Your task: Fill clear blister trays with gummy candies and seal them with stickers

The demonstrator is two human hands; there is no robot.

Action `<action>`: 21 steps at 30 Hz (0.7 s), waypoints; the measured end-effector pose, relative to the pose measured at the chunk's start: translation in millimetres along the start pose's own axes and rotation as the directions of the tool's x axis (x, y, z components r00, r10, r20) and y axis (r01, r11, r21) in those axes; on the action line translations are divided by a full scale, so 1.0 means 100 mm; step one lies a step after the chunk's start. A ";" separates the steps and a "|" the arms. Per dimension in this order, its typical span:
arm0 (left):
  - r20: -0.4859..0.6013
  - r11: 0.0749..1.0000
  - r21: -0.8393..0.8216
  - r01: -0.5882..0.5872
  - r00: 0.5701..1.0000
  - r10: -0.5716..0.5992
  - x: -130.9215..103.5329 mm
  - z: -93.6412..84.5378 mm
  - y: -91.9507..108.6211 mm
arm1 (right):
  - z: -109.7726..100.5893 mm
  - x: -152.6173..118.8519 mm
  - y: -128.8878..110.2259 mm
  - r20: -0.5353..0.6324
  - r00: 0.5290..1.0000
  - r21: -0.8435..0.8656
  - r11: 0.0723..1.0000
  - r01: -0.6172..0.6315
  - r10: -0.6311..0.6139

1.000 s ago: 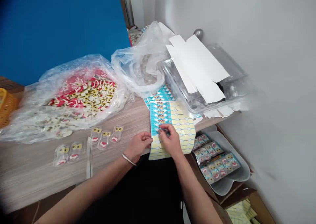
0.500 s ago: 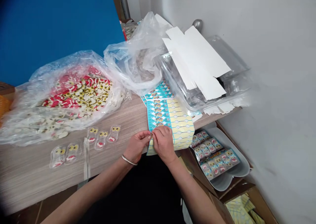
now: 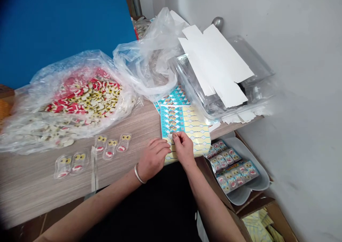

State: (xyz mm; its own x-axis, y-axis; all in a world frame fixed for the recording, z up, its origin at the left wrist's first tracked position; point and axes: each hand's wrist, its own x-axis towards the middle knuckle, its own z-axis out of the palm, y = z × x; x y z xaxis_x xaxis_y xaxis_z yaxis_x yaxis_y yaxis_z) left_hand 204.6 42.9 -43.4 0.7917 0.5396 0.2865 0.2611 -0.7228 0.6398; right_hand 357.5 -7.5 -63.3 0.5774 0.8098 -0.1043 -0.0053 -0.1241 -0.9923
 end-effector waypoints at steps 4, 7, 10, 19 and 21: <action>0.212 0.956 0.279 -0.085 0.977 0.025 0.09 0.12 -0.09 | -0.04 -0.04 -0.24 -0.218 0.976 0.242 0.967 0.074 -0.021; 0.217 0.983 0.186 0.010 0.975 -0.051 0.13 0.14 -0.09 | -0.06 -0.17 -0.54 -0.406 0.872 0.124 0.929 0.350 -0.274; 0.170 0.905 -0.328 0.272 0.959 -0.226 0.09 -0.01 0.01 | 0.03 -0.32 -0.67 -0.273 0.757 -0.258 0.803 0.537 -0.594; 0.163 -0.141 -0.987 0.082 0.414 -0.896 -0.59 -0.90 0.00 | 0.99 -0.39 -0.45 0.609 0.493 -0.199 0.481 0.854 -0.622; 0.081 -0.076 -0.997 0.026 0.298 -0.951 -0.77 -1.09 -0.18 | 1.16 -0.34 -0.46 0.700 0.512 -0.204 0.548 0.811 -0.497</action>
State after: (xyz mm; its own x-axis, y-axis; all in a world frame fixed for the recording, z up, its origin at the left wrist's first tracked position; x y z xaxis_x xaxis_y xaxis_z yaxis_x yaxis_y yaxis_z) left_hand 78.5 61.0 0.5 0.0325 0.8135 -0.5807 -0.5497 0.4998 0.6694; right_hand 243.9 37.1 -22.1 -0.2735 0.8781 0.3926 0.6322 0.4717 -0.6147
